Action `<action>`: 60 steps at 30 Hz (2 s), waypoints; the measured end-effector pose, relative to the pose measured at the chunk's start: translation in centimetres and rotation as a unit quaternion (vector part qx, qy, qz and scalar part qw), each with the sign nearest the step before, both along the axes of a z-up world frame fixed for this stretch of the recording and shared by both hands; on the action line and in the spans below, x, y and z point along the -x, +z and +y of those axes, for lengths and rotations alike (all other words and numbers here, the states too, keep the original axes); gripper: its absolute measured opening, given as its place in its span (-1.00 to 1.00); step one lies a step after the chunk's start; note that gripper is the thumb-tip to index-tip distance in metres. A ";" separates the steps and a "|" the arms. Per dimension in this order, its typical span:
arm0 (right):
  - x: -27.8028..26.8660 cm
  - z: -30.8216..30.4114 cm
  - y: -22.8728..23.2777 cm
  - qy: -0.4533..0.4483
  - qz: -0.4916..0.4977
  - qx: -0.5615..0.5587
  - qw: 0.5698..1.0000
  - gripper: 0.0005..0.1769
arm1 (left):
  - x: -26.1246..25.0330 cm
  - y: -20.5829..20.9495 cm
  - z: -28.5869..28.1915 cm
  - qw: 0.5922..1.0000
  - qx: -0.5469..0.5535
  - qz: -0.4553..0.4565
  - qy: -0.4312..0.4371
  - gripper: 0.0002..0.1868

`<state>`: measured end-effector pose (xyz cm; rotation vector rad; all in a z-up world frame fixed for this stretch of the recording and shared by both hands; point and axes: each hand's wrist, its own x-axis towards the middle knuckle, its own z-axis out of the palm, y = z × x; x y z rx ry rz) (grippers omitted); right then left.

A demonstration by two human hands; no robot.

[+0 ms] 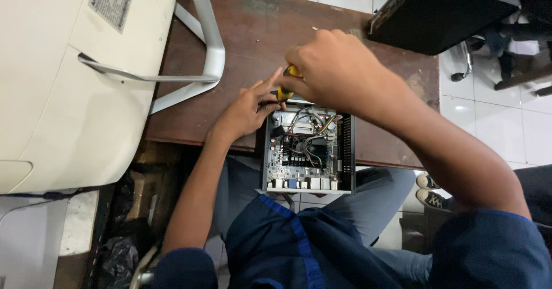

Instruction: The person uses a screwdriver to unscrew and remove components from an open computer case. They then manipulate and disconnect internal wires with their hands.

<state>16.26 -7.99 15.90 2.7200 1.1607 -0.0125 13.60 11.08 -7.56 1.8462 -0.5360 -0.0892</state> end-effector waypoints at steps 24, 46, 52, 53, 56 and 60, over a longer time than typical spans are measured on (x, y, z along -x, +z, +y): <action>-0.9 -1.6 -4.7 -0.025 0.009 -0.120 0.992 -0.67 | -1.0 5.7 -7.1 0.959 0.109 -0.112 0.236 -0.43; 0.4 -1.7 -0.1 0.110 0.098 -0.266 0.952 -0.88 | -3.5 6.1 -5.6 0.946 0.318 -0.048 -0.038 -0.57; 0.5 -1.4 -0.9 0.101 0.079 -0.238 0.963 -0.87 | -1.3 6.9 -7.7 0.932 0.179 -0.167 0.267 -0.84; 0.9 -1.3 0.0 0.119 0.101 -0.277 0.948 -0.84 | -1.5 7.3 -7.8 0.925 0.169 -0.186 0.284 -0.82; 0.8 -3.0 -2.1 0.090 0.104 -0.401 0.906 -0.80 | -1.6 8.2 -7.6 0.921 0.181 -0.178 0.297 -0.78; -1.0 -6.8 -14.3 -0.048 -0.050 -0.300 0.951 -0.63 | -2.2 7.6 -6.5 0.918 0.226 -0.144 0.292 -0.63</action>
